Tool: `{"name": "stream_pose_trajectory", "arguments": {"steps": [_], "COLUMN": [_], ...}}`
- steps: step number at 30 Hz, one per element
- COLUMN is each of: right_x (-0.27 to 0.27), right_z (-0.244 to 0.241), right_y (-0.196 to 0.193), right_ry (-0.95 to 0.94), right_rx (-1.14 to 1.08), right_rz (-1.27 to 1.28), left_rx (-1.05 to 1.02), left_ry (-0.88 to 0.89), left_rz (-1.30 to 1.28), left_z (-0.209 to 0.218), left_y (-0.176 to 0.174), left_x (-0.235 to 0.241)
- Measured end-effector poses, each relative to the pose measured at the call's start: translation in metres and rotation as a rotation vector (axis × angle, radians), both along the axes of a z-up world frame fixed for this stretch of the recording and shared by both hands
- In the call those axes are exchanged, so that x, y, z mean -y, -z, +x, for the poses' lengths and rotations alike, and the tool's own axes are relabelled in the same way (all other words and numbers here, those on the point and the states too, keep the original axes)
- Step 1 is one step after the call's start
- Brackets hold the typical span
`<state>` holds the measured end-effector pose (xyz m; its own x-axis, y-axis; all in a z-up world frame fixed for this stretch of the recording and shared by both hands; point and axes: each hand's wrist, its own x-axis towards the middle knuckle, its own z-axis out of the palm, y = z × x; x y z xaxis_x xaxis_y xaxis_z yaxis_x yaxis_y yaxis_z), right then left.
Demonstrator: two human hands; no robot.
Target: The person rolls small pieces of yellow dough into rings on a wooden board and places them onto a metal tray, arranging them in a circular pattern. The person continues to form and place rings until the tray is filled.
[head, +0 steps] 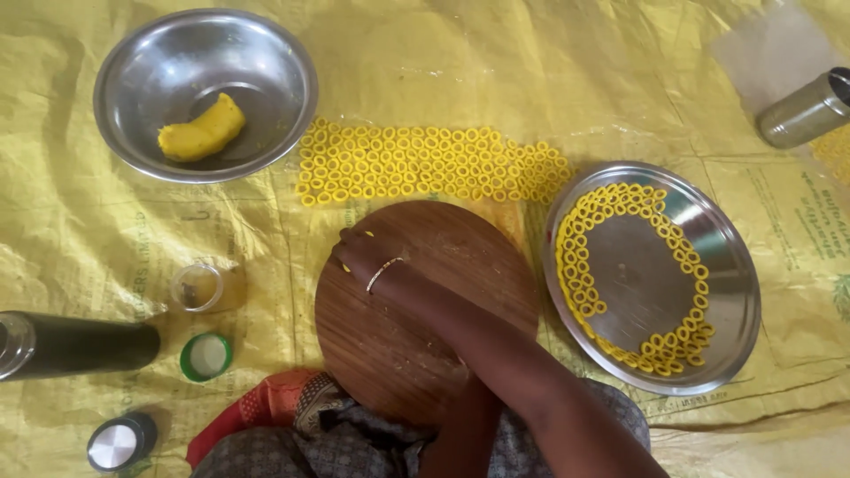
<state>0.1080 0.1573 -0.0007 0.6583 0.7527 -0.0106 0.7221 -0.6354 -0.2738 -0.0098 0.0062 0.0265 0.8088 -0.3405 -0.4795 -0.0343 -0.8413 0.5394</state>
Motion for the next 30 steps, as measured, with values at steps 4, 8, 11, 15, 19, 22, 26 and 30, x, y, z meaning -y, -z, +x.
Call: {"name": "stream_pose_trajectory", "arguments": {"steps": [4,8,11,15,19,22,26,30], "right_x": [0.001,0.045,0.140,0.310,0.431,0.462,0.463,0.450], "right_z": [-0.004,0.002,-0.008,-0.025,-0.070,-0.092,-0.102,-0.105], "right_y": [-0.002,-0.020,-0.037,-0.044,-0.011,0.022,0.041,0.031], "right_ry": [0.025,0.212,0.398,0.676,1.111,1.272,1.237,1.259], "right_rx": [0.046,-0.285,-0.091,0.143,0.098,0.018,-0.038,-0.088], "right_rz": [0.171,0.472,0.703,0.730,0.548,0.476,0.434,0.377], "left_rx": [0.004,0.001,-0.008,-0.044,-0.040,-0.020,0.081,0.105], "left_ry": [-0.005,-0.015,-0.013,-0.026,-0.016,-0.022,-0.042,-0.189], "left_rz": [-0.022,0.023,0.093,0.223,0.329,0.369,0.305,0.025], "left_z": [-0.002,-0.001,0.003,-0.003,-0.006,-0.011,-0.019,-0.011], "left_y": [0.005,0.012,0.021,0.041,0.058,0.063,0.056,0.042], "left_x": [0.002,0.003,0.002,-0.007,-0.016,-0.019,-0.020,0.005]}}
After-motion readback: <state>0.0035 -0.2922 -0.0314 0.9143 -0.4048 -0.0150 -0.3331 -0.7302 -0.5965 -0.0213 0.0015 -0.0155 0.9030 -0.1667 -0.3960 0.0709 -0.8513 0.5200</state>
